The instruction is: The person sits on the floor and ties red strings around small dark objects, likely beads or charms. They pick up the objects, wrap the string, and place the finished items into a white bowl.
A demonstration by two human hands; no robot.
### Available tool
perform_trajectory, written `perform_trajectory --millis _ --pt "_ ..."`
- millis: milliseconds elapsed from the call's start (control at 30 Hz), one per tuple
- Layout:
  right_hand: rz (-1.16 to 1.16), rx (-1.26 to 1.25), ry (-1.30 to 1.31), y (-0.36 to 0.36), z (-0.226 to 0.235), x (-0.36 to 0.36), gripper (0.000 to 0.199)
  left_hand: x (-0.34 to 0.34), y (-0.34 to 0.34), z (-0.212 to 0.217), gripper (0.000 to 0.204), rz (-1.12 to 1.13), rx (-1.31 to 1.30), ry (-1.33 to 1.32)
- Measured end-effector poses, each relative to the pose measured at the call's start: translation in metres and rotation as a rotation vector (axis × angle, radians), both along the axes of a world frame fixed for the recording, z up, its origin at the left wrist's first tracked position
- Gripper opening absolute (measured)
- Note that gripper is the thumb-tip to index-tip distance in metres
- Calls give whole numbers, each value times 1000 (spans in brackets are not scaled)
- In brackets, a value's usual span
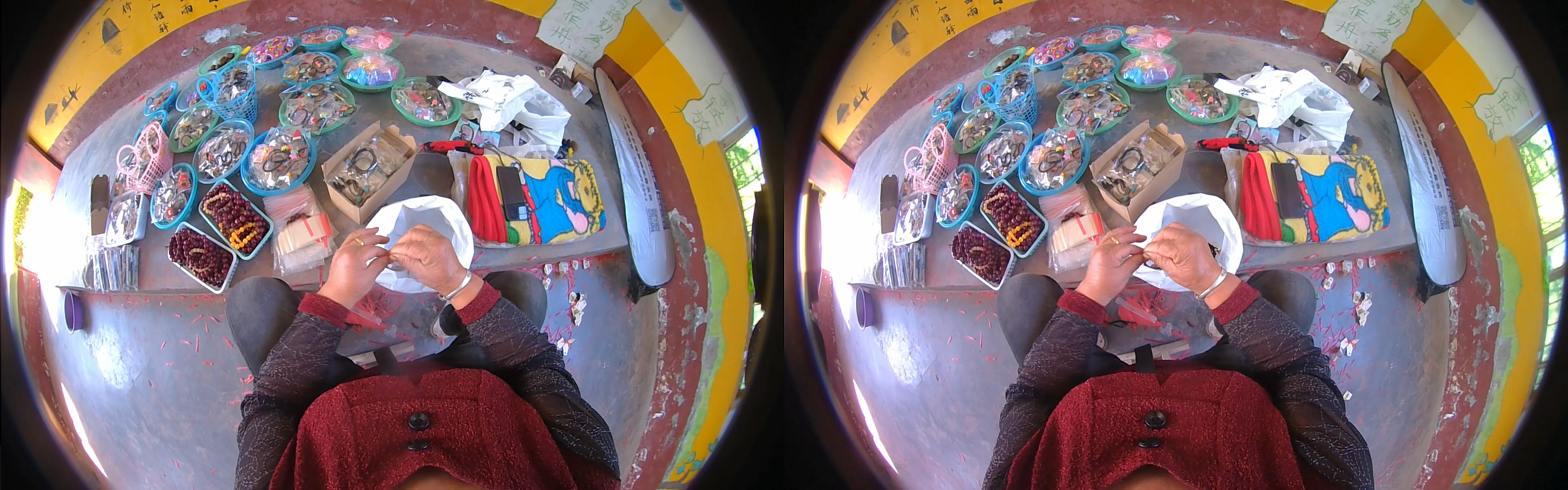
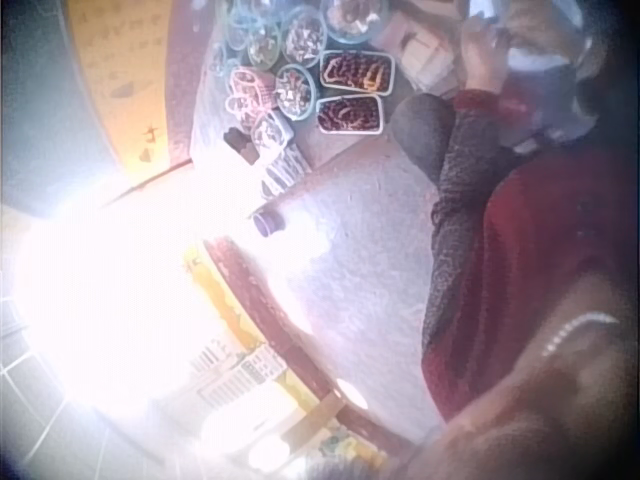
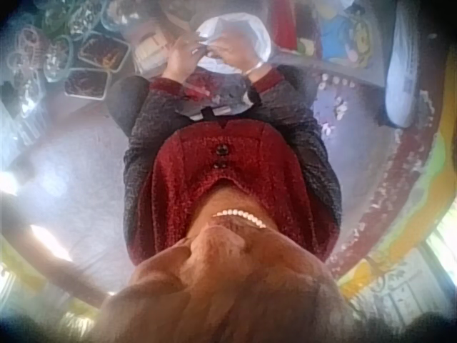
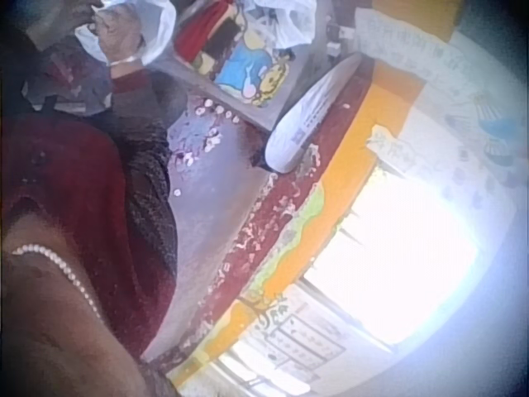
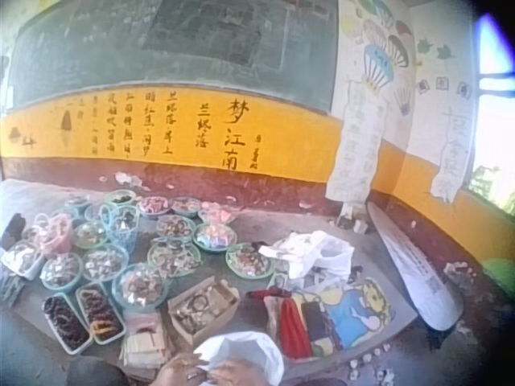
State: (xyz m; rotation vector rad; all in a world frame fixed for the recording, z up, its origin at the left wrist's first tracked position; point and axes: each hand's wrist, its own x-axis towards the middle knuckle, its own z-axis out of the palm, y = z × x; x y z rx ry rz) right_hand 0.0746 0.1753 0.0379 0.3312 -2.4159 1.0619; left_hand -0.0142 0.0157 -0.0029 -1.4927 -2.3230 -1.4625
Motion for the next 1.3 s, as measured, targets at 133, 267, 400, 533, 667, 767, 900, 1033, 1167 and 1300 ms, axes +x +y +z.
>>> perform_trajectory --millis 133,267,400,533,667,767,900,1033,1167,1300 --pt "-26 -30 37 1 -1 1 7 2 0 4 12 -40 18 -178" --pt "-40 -133 -3 4 -3 1 8 -2 -4 9 14 -65 -19 -385" --pt "-80 -365 -194 7 -1 4 10 -5 -6 3 15 -77 17 -648" --pt "-107 -533 -336 8 -2 5 14 -3 -7 20 14 -28 -58 -889" --pt "-104 -762 -418 8 -6 5 21 -2 -4 14 14 -34 43 -1095" --pt "-106 -815 -446 9 -10 4 25 0 -2 18 15 -27 106 -1240" --pt "-128 -953 -529 12 -8 3 30 -3 -6 14 15 -36 210 -1373" --pt "-185 -1001 -555 15 -11 3 32 -4 -5 12 16 -25 267 -1410" --pt "-70 -795 -558 10 -12 0 29 -4 -5 8 17 -8 170 -1299" --pt "-88 -860 -645 7 -17 1 23 0 -3 11 17 -19 83 -1252"
